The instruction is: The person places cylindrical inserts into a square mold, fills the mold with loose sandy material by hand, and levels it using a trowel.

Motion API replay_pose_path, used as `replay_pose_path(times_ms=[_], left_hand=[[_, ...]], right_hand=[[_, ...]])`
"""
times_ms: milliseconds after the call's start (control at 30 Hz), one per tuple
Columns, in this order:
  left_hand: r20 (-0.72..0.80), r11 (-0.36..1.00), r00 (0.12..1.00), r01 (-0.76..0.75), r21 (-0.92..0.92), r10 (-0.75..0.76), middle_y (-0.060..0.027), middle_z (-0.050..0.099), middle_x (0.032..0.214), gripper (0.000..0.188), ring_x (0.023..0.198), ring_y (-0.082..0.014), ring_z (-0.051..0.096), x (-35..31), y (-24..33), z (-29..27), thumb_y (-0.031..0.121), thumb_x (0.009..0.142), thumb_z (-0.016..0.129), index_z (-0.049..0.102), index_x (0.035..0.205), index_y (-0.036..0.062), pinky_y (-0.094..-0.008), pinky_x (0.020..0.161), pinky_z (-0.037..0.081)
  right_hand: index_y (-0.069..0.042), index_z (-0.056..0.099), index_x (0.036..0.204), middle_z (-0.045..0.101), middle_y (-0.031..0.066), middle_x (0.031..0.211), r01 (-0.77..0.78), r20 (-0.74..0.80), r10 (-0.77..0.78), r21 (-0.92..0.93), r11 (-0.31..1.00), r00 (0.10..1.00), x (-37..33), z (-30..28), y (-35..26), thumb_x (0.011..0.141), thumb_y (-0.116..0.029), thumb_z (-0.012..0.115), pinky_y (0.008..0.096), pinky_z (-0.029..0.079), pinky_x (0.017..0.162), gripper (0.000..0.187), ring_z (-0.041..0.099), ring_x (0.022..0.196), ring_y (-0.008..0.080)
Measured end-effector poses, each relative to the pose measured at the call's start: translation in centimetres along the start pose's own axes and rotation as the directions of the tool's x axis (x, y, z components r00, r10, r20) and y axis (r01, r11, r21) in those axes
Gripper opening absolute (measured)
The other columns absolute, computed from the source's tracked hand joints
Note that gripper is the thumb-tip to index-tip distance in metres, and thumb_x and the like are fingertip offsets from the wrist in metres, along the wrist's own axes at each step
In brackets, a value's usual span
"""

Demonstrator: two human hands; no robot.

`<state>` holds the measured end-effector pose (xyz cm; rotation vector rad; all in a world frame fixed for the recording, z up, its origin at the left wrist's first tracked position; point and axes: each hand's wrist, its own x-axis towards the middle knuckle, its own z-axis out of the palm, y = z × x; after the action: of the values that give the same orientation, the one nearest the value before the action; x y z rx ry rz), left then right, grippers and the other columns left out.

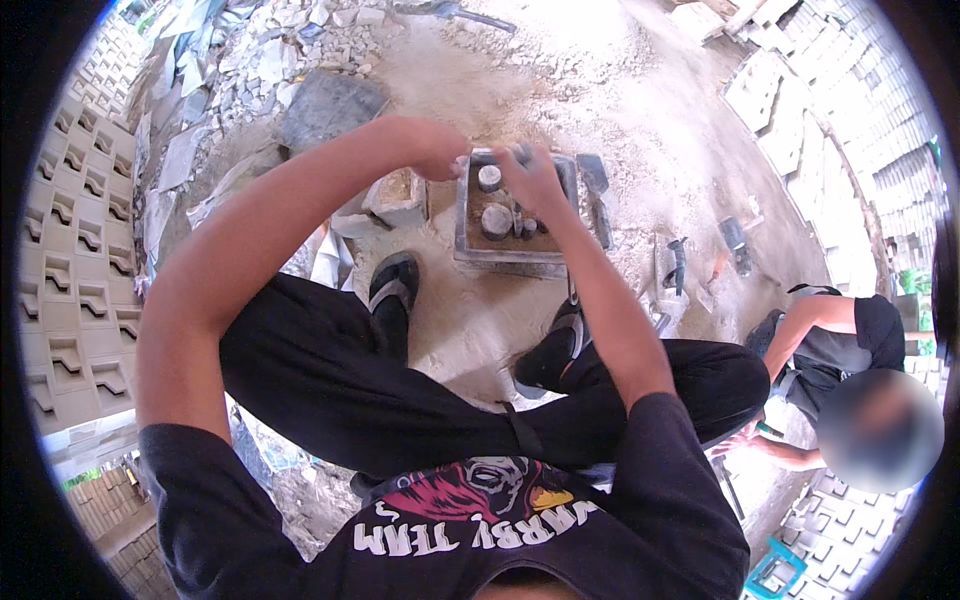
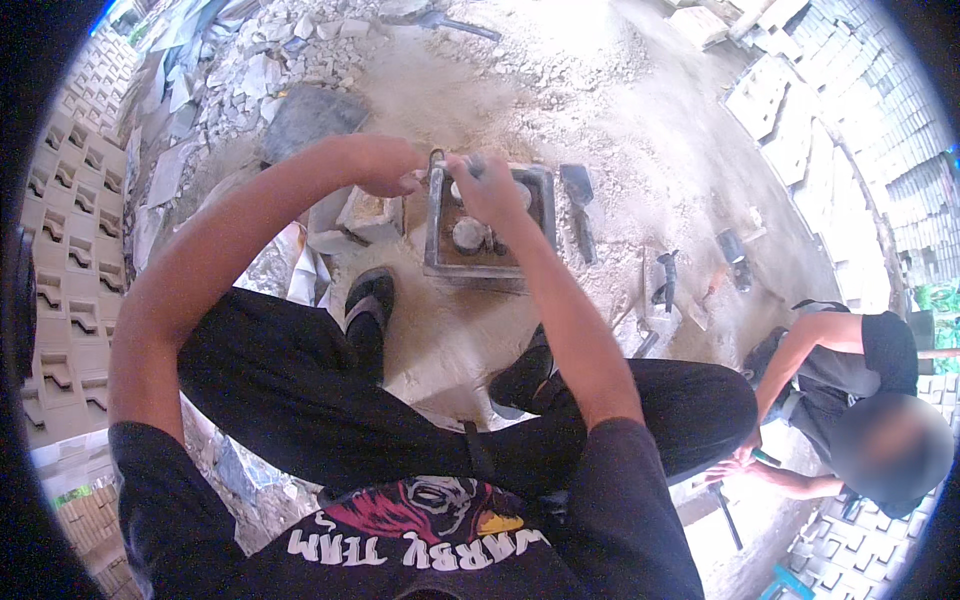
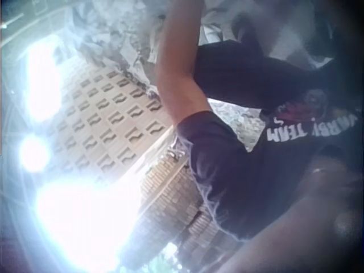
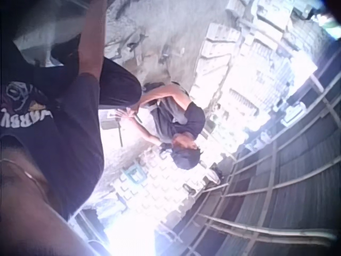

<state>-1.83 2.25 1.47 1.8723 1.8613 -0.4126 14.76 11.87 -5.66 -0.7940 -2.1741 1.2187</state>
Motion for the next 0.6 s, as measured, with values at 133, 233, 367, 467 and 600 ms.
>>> replay_pose_path(times_ms=[133, 233, 367, 467, 600], left_hand=[[0.083, 0.998, 0.996, 0.015, 0.065, -0.020, -0.0194, 0.066, 0.102, 0.036, 0.099, -0.0367, 0.062, -0.4, 0.5, -0.1, 0.032, 0.089, 0.057, 0.059, 0.117, 0.0098, -0.0472, 0.084, 0.049], [0.099, 0.998, 0.995, 0.009, 0.061, -0.015, -0.0190, 0.065, 0.106, 0.038, 0.102, -0.0362, 0.061, -0.6, 0.4, 0.2, 0.032, 0.089, 0.057, 0.057, 0.120, 0.0102, -0.0475, 0.086, 0.049], [0.103, 0.995, 0.993, 0.051, 0.085, -0.060, -0.0192, 0.064, 0.111, 0.041, 0.106, -0.0366, 0.060, -1.0, -0.6, 1.6, 0.032, 0.090, 0.057, 0.055, 0.124, 0.0093, -0.0472, 0.089, 0.048], [0.080, 0.999, 0.996, 0.045, 0.016, -0.046, -0.0200, 0.063, 0.112, 0.042, 0.106, -0.0375, 0.060, -1.1, -0.7, 2.2, 0.031, 0.090, 0.056, 0.054, 0.125, 0.0085, -0.0469, 0.091, 0.047], [0.116, 0.999, 0.993, 0.022, 0.024, -0.025, -0.0205, 0.063, 0.113, 0.040, 0.106, -0.0378, 0.059, -0.9, -1.4, 2.5, 0.030, 0.089, 0.055, 0.055, 0.123, 0.0084, -0.0468, 0.091, 0.048]], right_hand=[[-0.002, 0.064, 0.070, 0.060, 0.0046, 0.063, -0.089, 0.131, 0.069, 0.157, 0.984, 0.989, 3.8, -1.0, 0.7, 0.088, -0.035, 0.064, 0.0322, 0.047, 0.065, 0.038, 0.057, 0.069, 0.0128], [-0.002, 0.065, 0.071, 0.059, 0.0035, 0.062, 0.068, 0.290, -0.113, 0.164, 0.984, 0.950, 2.7, -1.8, 1.1, 0.086, -0.035, 0.066, 0.0308, 0.047, 0.064, 0.036, 0.056, 0.067, 0.0116], [-0.004, 0.070, 0.076, 0.051, 0.0001, 0.055, -0.105, 0.248, 0.082, 0.079, 0.991, 0.965, 4.4, -3.0, -1.3, 0.086, -0.035, 0.066, 0.0329, 0.041, 0.055, 0.032, 0.046, 0.054, 0.0102], [-0.005, 0.066, 0.073, 0.050, 0.0004, 0.054, -0.156, 0.264, 0.123, 0.107, 0.982, 0.957, 3.5, -3.1, 1.2, 0.086, -0.042, 0.065, 0.0319, 0.040, 0.053, 0.039, 0.046, 0.053, 0.0105], [-0.005, 0.060, 0.067, 0.052, 0.0017, 0.057, -0.241, 0.277, 0.220, 0.042, 0.970, 0.935, 5.1, -3.6, 3.0, 0.087, -0.045, 0.063, 0.0316, 0.042, 0.057, 0.044, 0.050, 0.059, 0.0124]])
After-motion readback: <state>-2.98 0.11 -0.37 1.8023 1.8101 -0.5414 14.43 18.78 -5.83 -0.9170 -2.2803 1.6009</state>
